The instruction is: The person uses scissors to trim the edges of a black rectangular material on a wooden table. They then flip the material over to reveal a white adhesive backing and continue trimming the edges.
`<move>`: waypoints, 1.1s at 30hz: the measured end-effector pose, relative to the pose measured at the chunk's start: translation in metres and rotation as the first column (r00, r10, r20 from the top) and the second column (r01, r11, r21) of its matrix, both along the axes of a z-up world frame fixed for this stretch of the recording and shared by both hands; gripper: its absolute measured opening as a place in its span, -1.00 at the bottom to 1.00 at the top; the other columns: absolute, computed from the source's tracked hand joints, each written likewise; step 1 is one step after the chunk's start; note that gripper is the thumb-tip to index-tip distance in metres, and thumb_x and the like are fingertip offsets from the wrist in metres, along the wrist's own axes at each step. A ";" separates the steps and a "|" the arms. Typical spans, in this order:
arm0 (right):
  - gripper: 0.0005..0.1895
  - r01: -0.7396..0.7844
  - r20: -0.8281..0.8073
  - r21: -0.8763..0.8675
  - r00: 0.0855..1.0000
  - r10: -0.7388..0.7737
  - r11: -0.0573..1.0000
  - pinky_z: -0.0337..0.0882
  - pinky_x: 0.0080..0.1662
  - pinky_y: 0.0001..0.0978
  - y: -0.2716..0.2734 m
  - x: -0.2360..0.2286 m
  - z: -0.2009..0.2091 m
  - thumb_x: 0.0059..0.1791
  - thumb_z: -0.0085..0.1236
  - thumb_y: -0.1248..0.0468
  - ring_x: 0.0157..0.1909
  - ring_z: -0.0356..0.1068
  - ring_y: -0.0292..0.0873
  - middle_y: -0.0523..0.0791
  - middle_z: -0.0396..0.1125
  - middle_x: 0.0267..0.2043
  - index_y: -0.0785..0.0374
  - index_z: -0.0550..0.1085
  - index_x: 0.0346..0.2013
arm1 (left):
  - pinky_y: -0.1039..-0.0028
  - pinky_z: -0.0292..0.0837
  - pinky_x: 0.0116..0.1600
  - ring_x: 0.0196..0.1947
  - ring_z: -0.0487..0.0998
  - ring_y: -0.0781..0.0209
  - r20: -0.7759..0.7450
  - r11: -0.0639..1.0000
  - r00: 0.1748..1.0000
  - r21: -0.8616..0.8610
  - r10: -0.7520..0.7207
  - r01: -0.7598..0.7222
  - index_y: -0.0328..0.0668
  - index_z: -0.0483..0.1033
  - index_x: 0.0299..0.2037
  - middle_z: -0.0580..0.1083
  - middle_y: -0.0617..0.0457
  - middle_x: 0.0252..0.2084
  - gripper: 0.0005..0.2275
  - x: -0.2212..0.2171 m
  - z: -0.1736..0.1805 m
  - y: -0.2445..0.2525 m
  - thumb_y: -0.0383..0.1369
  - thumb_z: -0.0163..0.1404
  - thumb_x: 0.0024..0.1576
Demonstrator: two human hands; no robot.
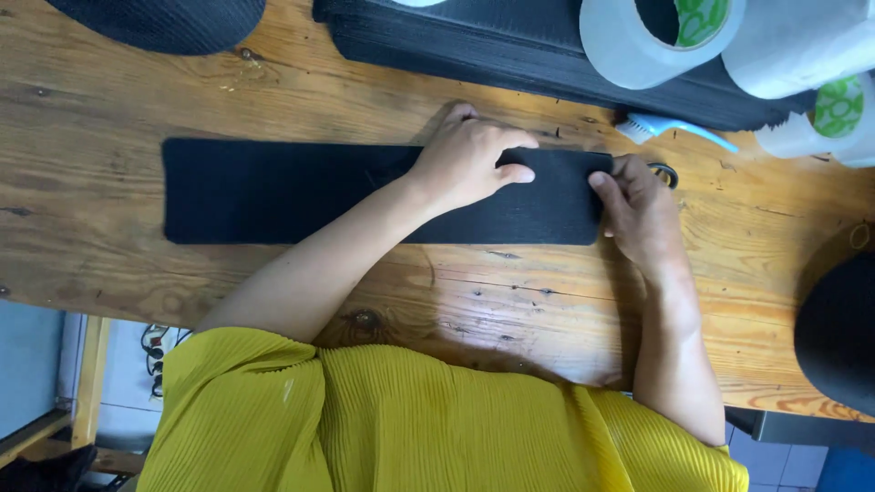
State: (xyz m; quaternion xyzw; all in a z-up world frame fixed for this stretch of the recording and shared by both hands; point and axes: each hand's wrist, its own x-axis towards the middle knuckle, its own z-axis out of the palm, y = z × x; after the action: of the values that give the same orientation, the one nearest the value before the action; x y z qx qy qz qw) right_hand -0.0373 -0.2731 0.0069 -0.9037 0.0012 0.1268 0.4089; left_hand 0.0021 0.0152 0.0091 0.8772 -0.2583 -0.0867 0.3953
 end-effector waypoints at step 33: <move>-0.75 0.129 -0.008 -0.284 0.991 -0.137 0.950 0.32 -0.35 -0.12 -0.136 0.016 0.024 0.34 -0.03 0.25 -0.47 0.32 0.03 0.08 0.28 -0.43 0.37 0.35 -0.15 | 0.33 0.41 0.09 0.05 0.55 0.14 -0.434 0.954 0.893 0.298 0.114 0.022 0.27 0.47 0.23 0.53 -0.06 0.15 -0.57 -0.029 0.081 0.176 -0.28 0.13 0.12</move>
State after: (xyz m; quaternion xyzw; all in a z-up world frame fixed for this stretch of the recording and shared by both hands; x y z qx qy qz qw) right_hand -0.0214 -0.4086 0.0310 -0.9490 0.0857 0.1098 0.2830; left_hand -0.0272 0.1912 0.0897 0.8887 -0.1237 -0.3138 0.3107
